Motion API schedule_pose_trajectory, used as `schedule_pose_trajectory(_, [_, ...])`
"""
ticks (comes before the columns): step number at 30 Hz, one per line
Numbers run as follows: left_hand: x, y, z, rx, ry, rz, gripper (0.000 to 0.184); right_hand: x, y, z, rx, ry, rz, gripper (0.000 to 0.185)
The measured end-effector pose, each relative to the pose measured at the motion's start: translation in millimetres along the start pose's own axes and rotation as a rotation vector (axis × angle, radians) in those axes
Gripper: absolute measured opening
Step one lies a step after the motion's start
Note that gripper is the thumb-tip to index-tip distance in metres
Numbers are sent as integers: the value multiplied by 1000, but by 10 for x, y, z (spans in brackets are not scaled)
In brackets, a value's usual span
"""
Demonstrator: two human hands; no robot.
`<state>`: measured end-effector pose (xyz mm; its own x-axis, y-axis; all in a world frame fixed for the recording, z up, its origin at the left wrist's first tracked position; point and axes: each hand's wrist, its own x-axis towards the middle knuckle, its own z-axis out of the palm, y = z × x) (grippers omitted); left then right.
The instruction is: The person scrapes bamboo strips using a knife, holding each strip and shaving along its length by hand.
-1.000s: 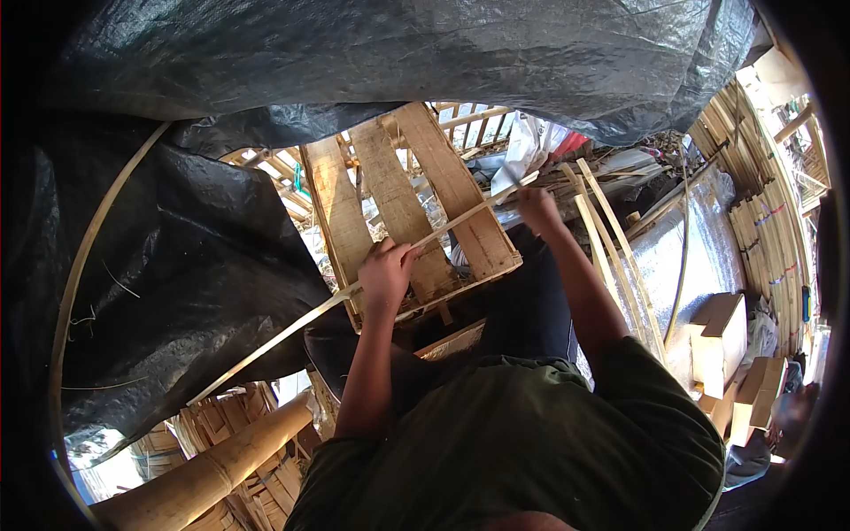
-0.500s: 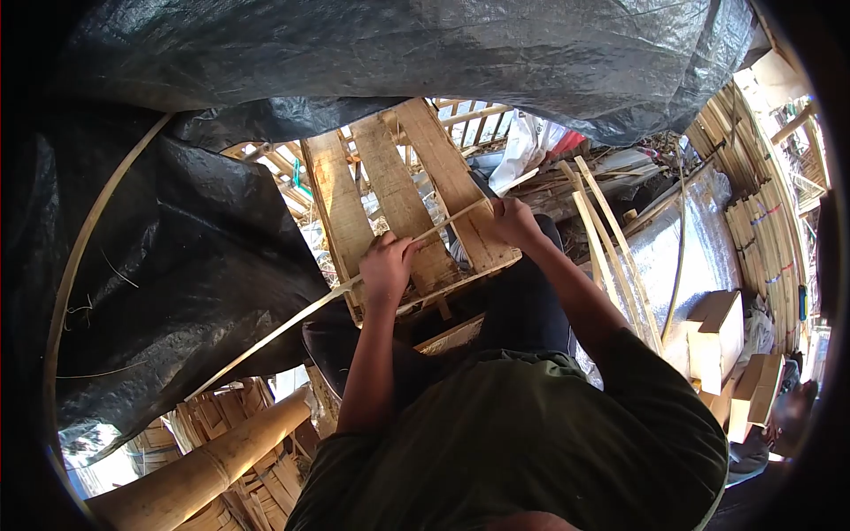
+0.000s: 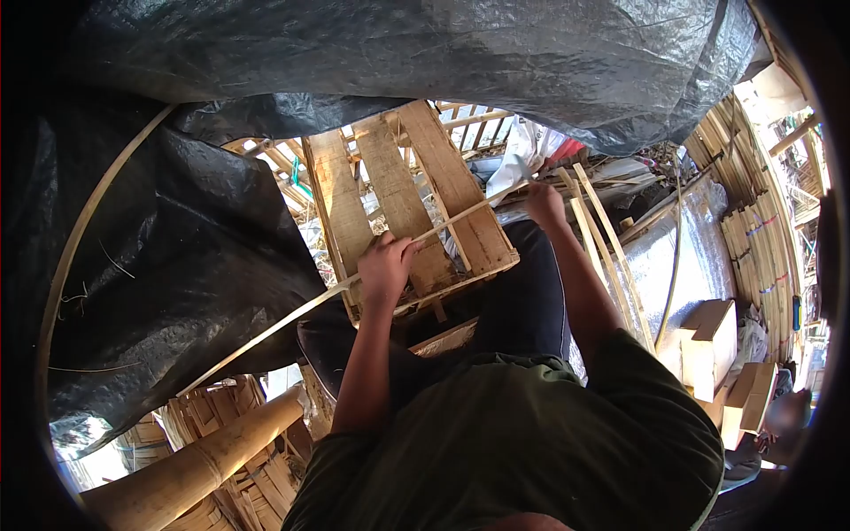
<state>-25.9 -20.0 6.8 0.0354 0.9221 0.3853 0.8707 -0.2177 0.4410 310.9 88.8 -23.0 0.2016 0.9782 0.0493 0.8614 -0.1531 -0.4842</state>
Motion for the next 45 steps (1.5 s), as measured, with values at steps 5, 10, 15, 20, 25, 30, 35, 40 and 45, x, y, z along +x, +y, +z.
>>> schedule_pose_trajectory(5, [5, -8, 13, 1, 12, 2, 21, -308, -634, -76, 302, -281, 199, 39])
schedule_pose_trajectory(10, [27, 12, -6, 32, 5, 25, 20, -218, -700, -112, 476, -225, 294, 44])
schedule_pose_trajectory(15, [58, 43, -1, -11, 83, 92, 16, -175, -464, 132, 872, -240, 382, 36])
schedule_pose_trajectory(20, [61, 73, 41, 63, 170, 177, 15, -72, -279, 129, 984, -252, 475, 29])
schedule_pose_trajectory(25, [54, 105, 37, 146, 42, 102, 15, -70, -235, 126, 1037, -242, 470, 28])
schedule_pose_trajectory(30, [153, 222, 27, 33, -38, 15, 15, -79, -251, 95, 1096, -140, 404, 24])
schedule_pose_trajectory(35, [333, 491, -60, 15, -95, 106, 11, 4, -234, 128, 965, 108, 337, 36])
schedule_pose_trajectory(40, [504, 670, 13, 10, -194, 92, 12, 33, -27, 38, 956, 170, 389, 36])
schedule_pose_trajectory(45, [466, 623, 289, 42, -301, 118, 10, 15, 326, 113, 906, -34, 502, 41])
